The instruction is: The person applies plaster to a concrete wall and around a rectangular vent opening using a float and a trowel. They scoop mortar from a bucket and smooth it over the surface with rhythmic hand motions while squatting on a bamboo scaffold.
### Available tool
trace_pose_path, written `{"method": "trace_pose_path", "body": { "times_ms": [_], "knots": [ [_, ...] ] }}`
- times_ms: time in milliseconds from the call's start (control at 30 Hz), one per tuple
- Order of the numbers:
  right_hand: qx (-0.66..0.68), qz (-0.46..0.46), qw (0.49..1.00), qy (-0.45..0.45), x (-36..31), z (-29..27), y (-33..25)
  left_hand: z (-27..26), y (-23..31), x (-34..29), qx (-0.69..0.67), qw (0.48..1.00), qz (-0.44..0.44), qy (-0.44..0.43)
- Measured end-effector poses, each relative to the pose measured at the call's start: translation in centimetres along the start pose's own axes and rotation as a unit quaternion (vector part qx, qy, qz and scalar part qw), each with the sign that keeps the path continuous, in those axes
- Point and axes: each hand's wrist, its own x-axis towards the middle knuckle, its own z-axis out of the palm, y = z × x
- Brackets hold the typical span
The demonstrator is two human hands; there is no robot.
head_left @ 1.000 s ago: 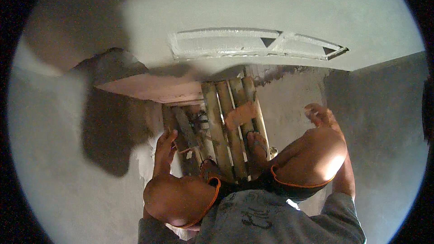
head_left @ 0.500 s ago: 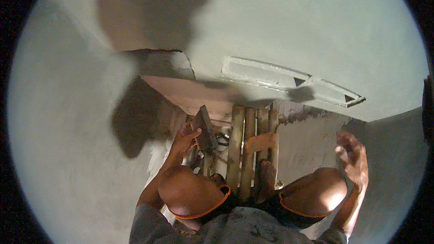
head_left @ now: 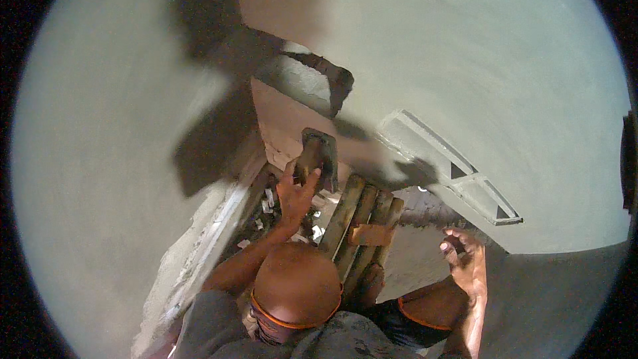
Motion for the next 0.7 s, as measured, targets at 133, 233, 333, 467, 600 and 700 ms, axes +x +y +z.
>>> {"method": "trace_pose_path", "body": {
  "times_ms": [133,233,333,467,600,700],
  "knots": [
    [0.001,-0.026,1.0,-0.01,-0.1,0.9,0.6,1.5,0.1,2.1,0.029,0.983,0.18,0.04],
    [0.099,0.075,0.992,-0.007,-0.7,1.0,1.7,3.8,4.9,4.5,0.047,0.967,0.249,0.02],
    [0.141,0.1,0.984,0.046,-1.6,0.8,4.3,7.3,6.6,7.1,0.022,0.944,0.325,0.05],
    [-0.01,0.051,0.999,0.014,-1.1,0.7,2.3,10.0,3.7,6.6,0.073,0.947,0.309,0.045],
    [-0.105,-0.025,0.994,0.013,-0.9,1.3,3.3,11.3,-3.3,2.6,0.097,0.935,0.34,-0.034],
    [-0.069,0.032,0.997,-0.011,-0.8,1.0,1.3,10.1,-1.8,1.6,0.068,0.942,0.328,-0.004]
  ]
}}
